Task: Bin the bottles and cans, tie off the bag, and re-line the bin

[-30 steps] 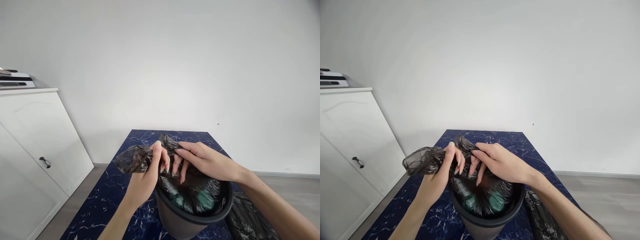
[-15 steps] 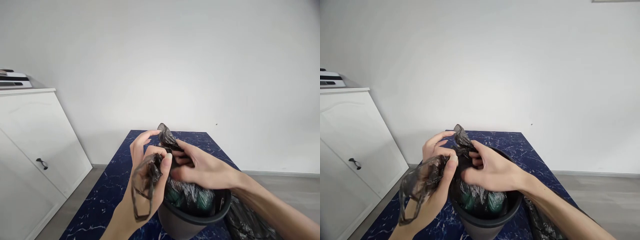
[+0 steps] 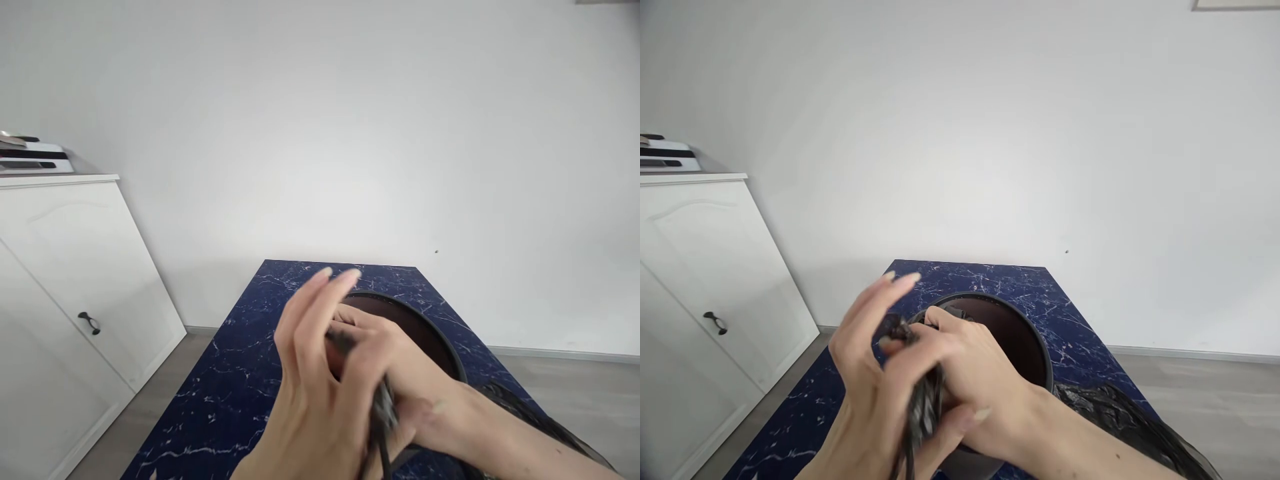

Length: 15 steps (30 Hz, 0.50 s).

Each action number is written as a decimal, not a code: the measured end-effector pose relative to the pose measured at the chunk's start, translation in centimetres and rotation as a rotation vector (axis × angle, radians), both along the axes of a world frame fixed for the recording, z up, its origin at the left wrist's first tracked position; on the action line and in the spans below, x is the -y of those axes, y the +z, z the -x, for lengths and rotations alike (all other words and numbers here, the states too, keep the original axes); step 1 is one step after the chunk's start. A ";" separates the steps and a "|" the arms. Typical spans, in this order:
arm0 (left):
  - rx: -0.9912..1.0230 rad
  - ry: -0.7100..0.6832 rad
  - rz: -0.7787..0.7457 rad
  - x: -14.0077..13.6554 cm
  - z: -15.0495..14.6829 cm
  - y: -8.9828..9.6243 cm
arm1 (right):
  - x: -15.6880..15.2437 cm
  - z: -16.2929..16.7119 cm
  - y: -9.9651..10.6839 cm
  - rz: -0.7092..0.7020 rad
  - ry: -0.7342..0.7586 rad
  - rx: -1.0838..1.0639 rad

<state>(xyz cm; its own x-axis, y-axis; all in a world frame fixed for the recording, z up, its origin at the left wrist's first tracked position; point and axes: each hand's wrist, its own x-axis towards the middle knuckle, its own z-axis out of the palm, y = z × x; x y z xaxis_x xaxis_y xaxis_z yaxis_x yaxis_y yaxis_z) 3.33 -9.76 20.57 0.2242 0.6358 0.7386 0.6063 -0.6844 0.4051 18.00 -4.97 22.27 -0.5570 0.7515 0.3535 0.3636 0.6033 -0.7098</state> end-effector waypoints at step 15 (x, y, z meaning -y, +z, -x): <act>0.341 -0.171 0.459 -5.0 0.7 -1.0 | -0.9 -2.2 1.5 0.380 -0.278 -0.273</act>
<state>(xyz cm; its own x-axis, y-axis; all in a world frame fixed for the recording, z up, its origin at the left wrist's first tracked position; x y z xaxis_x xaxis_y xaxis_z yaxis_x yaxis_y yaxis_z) 2.63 -4.73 19.53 0.1498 0.8828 0.4451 0.2866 -0.4697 0.8350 20.19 -4.07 23.81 -0.2445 0.9606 0.1317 0.2446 0.1926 -0.9503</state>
